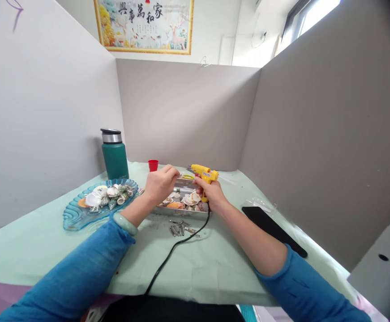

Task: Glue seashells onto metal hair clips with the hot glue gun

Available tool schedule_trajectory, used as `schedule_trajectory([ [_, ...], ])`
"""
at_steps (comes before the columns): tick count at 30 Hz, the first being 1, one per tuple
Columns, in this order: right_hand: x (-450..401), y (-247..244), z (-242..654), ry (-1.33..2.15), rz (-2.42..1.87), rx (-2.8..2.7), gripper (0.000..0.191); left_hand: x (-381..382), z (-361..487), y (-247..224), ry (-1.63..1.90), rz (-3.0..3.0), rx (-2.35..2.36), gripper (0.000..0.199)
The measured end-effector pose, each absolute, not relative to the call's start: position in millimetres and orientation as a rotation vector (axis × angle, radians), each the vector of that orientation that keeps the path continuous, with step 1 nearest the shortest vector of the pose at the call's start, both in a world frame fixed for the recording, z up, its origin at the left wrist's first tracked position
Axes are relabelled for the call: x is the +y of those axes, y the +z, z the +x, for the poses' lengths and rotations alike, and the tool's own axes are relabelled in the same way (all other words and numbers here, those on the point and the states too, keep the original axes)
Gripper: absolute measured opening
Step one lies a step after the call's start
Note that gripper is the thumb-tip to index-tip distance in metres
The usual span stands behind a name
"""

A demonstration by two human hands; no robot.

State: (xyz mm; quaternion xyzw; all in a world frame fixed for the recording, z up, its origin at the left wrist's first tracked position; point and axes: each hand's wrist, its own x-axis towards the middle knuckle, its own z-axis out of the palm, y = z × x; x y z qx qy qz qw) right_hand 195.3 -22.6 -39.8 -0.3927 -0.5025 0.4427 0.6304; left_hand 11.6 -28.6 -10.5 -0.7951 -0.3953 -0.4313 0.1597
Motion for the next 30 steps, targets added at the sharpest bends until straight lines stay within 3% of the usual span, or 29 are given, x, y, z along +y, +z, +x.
schedule_trajectory([
  [15,-22.0,-40.2,195.6,1.009,-0.899,-1.16,0.023,-35.1,12.8,-7.2,-1.287,-2.204,-0.933,0.02],
  [21,-21.3,-41.1,196.8,1.024,-0.891,-1.15,0.022,-21.0,21.4,-13.4,-1.629,-2.674,-1.582,0.003],
  [25,-19.9,-41.8,198.1,1.046,-0.918,-1.142,0.023,-20.9,18.5,-4.3,-1.792,-2.813,-1.892,0.008],
  [30,-20.5,-41.5,197.2,1.041,-0.899,-1.146,0.028,-36.0,-38.3,26.8,-1.514,-2.72,-2.102,0.021],
])
